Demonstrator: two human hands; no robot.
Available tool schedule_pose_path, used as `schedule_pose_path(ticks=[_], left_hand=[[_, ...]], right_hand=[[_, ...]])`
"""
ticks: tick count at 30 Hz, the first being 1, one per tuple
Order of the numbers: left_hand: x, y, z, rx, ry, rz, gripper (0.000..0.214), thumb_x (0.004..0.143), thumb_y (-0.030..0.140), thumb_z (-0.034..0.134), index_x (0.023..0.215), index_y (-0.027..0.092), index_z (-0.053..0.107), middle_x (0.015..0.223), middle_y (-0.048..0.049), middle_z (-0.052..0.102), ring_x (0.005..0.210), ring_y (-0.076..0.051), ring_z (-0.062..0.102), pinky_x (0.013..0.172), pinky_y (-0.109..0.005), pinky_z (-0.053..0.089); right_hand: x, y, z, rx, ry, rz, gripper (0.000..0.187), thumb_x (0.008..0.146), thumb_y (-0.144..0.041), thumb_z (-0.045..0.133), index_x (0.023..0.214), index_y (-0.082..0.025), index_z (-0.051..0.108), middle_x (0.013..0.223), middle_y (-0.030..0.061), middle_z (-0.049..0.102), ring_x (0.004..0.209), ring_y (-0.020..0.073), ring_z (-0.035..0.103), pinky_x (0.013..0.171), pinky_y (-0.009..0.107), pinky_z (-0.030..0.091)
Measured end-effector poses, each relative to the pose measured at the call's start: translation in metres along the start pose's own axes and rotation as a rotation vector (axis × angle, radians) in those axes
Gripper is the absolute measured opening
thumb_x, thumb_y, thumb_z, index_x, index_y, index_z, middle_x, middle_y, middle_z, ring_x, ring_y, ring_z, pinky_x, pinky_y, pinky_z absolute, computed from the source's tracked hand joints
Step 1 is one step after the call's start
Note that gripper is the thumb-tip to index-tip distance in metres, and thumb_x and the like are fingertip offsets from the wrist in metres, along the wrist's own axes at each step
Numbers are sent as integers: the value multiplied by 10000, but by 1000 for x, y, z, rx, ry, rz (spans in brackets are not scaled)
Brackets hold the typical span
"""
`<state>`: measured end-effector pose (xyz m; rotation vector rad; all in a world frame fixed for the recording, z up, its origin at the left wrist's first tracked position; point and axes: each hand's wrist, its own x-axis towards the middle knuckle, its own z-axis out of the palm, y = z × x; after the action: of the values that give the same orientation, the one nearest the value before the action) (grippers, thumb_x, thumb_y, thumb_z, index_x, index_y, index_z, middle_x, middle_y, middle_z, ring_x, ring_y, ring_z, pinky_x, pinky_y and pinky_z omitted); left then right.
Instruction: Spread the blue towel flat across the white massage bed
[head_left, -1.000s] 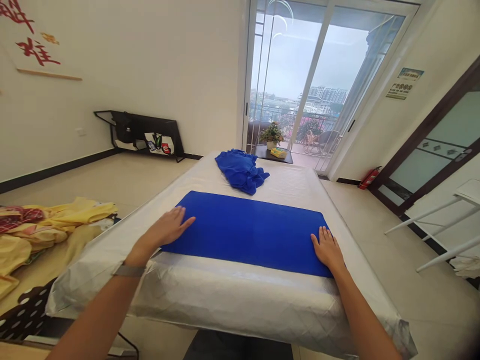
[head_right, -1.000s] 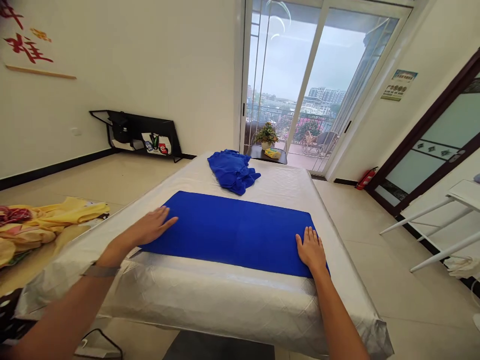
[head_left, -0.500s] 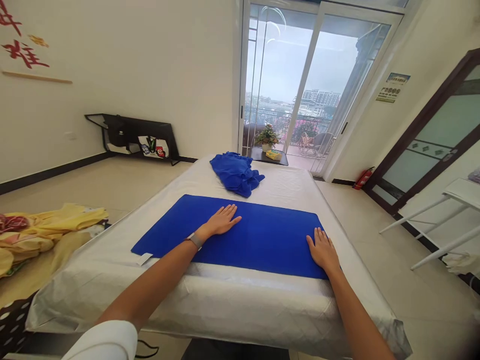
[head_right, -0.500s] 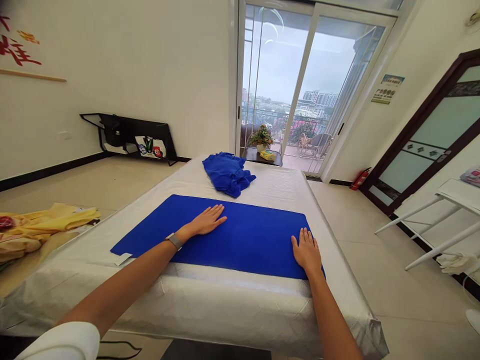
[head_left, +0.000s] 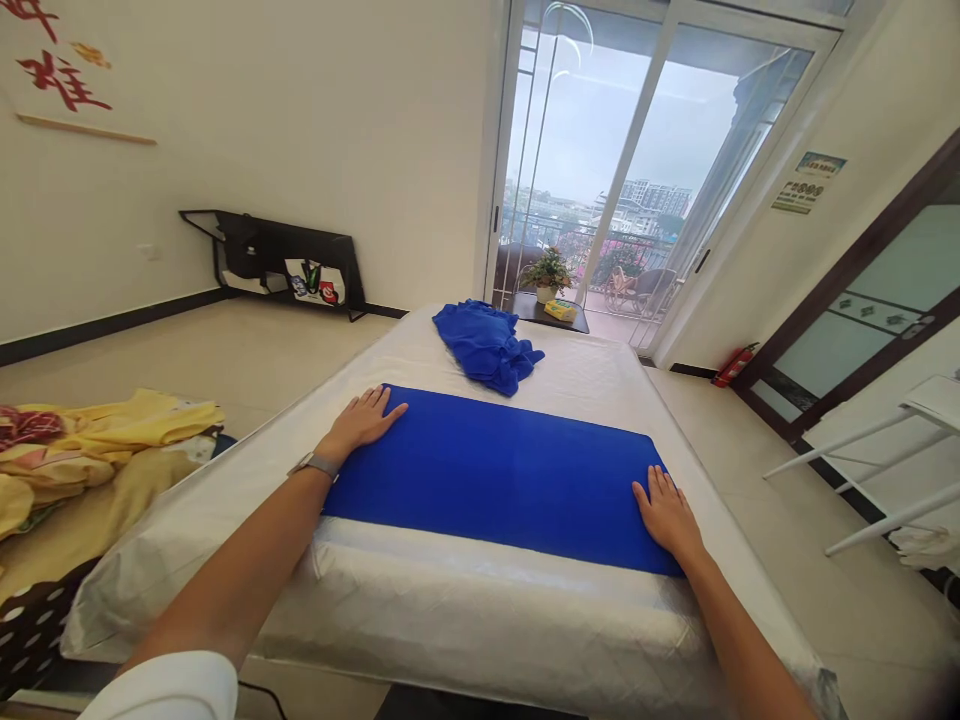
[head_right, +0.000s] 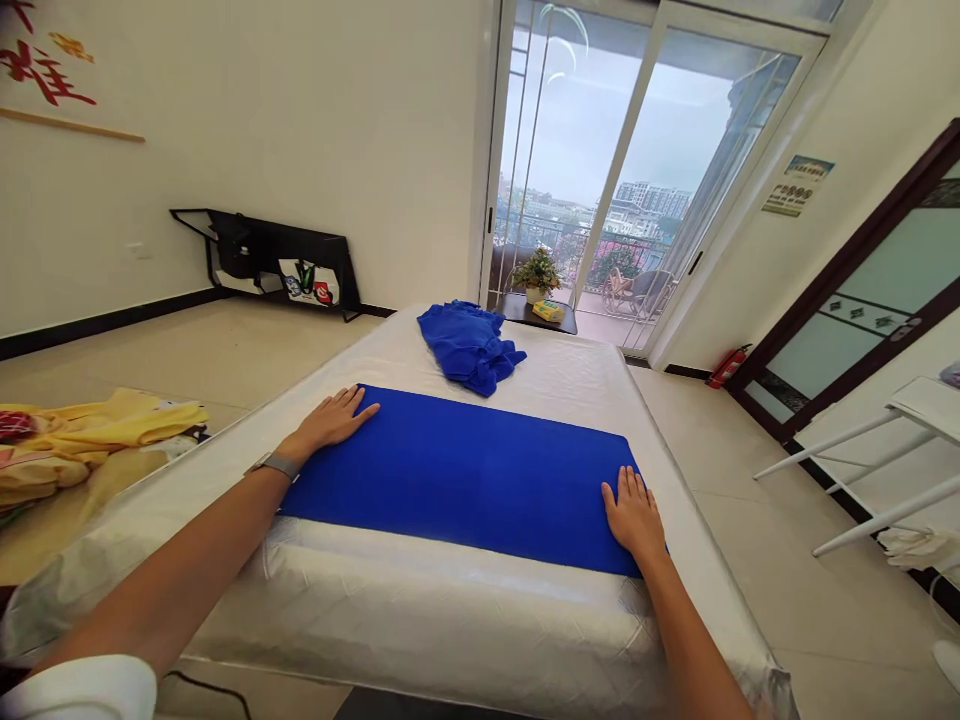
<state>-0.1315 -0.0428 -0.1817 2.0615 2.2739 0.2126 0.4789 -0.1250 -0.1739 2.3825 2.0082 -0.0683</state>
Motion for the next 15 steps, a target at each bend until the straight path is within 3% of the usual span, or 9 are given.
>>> schedule_pose_path(ticks=[3, 6, 11, 15], left_hand=[[-2, 4, 1, -16, 1, -10, 894, 994, 692, 136, 1623, 64, 227, 1697, -172, 192, 1575, -304, 180, 1264, -490, 167], [-1, 6, 1, -23, -14, -14, 883, 998, 684, 147, 1625, 67, 219, 1699, -167, 194, 1576, -305, 177, 1264, -499, 169], [2, 3, 2, -30, -24, -17, 876, 999, 679, 152, 1628, 72, 215, 1704, -155, 187, 1578, -311, 169, 1266, -507, 152], [0, 4, 0, -26, -26, -6, 873, 1001, 675, 133, 1623, 70, 232, 1700, -157, 199, 1576, -303, 181, 1263, -501, 165]], right_hand=[[4, -3, -6, -46, -20, 8, 752, 1031, -482, 175, 1630, -31, 241, 1700, 130, 211, 1568, 258, 201, 1271, 439, 177], [10, -30, -18, -89, 31, -42, 696, 1034, -396, 185, 1607, -19, 303, 1682, 158, 259, 1561, 268, 225, 1267, 442, 171], [19, -139, -35, 29, 60, -323, 665, 1058, -405, 184, 1610, -61, 321, 1684, 128, 269, 1568, 240, 202, 1269, 393, 142], [33, -215, -34, 140, -19, -490, 690, 1071, -459, 183, 1625, -57, 273, 1699, 109, 226, 1576, 234, 165, 1276, 389, 115]])
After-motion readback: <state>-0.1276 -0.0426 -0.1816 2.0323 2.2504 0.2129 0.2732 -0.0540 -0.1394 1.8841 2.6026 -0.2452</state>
